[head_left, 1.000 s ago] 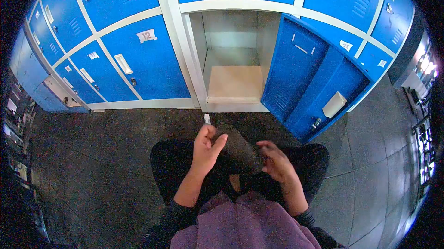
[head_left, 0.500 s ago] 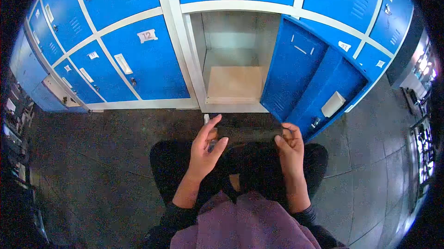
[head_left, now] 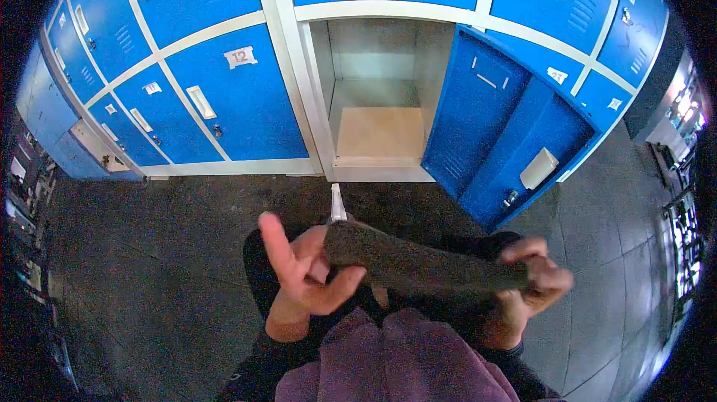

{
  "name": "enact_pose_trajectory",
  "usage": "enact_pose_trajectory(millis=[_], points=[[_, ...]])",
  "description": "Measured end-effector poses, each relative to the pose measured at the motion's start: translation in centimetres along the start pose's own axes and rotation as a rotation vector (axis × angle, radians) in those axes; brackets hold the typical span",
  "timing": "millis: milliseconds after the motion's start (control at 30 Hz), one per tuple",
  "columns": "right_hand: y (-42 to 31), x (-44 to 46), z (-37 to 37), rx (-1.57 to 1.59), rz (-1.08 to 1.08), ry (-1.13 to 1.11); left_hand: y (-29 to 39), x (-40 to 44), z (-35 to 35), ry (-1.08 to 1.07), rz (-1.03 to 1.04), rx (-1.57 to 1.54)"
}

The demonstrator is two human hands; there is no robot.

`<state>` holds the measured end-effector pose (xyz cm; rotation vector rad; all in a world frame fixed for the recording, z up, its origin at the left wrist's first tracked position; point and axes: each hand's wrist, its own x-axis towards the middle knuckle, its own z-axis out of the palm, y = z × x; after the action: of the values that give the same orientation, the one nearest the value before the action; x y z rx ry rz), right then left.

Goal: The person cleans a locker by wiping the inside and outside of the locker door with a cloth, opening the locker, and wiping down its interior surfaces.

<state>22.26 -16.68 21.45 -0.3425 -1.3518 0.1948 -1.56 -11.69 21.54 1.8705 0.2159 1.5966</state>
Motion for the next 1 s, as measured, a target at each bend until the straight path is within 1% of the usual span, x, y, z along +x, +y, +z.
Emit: enact_pose_trajectory(millis=[67,100,167,233,267,333,367,433,500,533,567,600,667,700,767,800,900,933,967,1000], points=[[0.2,0.5,0.3,0.180,0.018,0.151,1.2,0.4,0.5,-0.067,-0.051,0.063],[0.6,0.5,-0.2,0.279,0.148,0.234,1.9,0.6,0.8,-0.102,-0.075,0.096],[1.8,0.1,-1.5,0.473,0.410,0.400,2.3,0.4,1.7,-0.177,-0.193,-0.027],[3.2,-0.7,-2.6,0.657,0.666,0.554,2.2,1.1,2.8,-0.254,-0.266,-0.144],[5.1,-2.4,-0.9,0.601,0.795,0.553,1.8,2.1,3.4,-0.294,-0.281,-0.195],[5.4,-4.3,4.4,0.538,1.044,0.515,0.9,2.5,4.7,-0.340,-0.425,-0.238],[3.9,-4.8,5.8,0.531,1.168,0.476,-0.9,1.6,4.7,-0.429,-0.418,-0.187],[5.8,-6.7,4.0,-0.038,1.181,-0.166,-2.5,1.0,4.4,-0.456,-0.538,-0.257],[6.4,-7.6,2.2,-0.319,1.005,-0.560,-3.1,1.0,3.8,-0.404,-0.619,-0.371],[6.5,-7.8,1.9,-0.306,0.985,-0.585,-3.2,0.9,3.1,-0.371,-0.614,-0.293],[7.0,-8.2,1.5,-0.262,0.994,-0.588,-3.3,1.0,2.6,-0.363,-0.633,-0.237],[7.3,-9.0,1.5,-0.052,1.108,-0.442,-3.5,1.1,2.2,-0.352,-0.649,-0.181],[7.3,-10.4,1.8,0.440,1.321,-0.067,-3.6,1.4,1.6,-0.348,-0.645,-0.040],[6.9,-10.9,1.9,0.622,1.365,0.078,-3.9,1.4,1.4,-0.326,-0.628,0.083],[6.4,-11.6,1.7,0.831,1.395,0.246,-4.9,1.0,1.1,-0.284,-0.591,0.327],[6.2,-11.8,1.5,0.886,1.379,0.284,-5.1,0.8,0.9,-0.230,-0.622,0.359],[6.7,-12.9,-0.1,1.079,1.258,0.367,-9.2,-1.4,-0.6,0.049,-0.547,0.264],[7.1,-13.4,-0.8,1.172,1.203,0.394,-9.8,-1.8,-1.4,0.139,-0.592,0.254],[7.2,-13.7,-1.6,1.258,1.142,0.422,-11.7,-3.5,-3.2,0.136,-0.503,0.315],[7.3,-13.1,-2.2,1.199,1.055,0.346,-11.5,-4.0,-4.2,0.074,-0.590,0.480]])
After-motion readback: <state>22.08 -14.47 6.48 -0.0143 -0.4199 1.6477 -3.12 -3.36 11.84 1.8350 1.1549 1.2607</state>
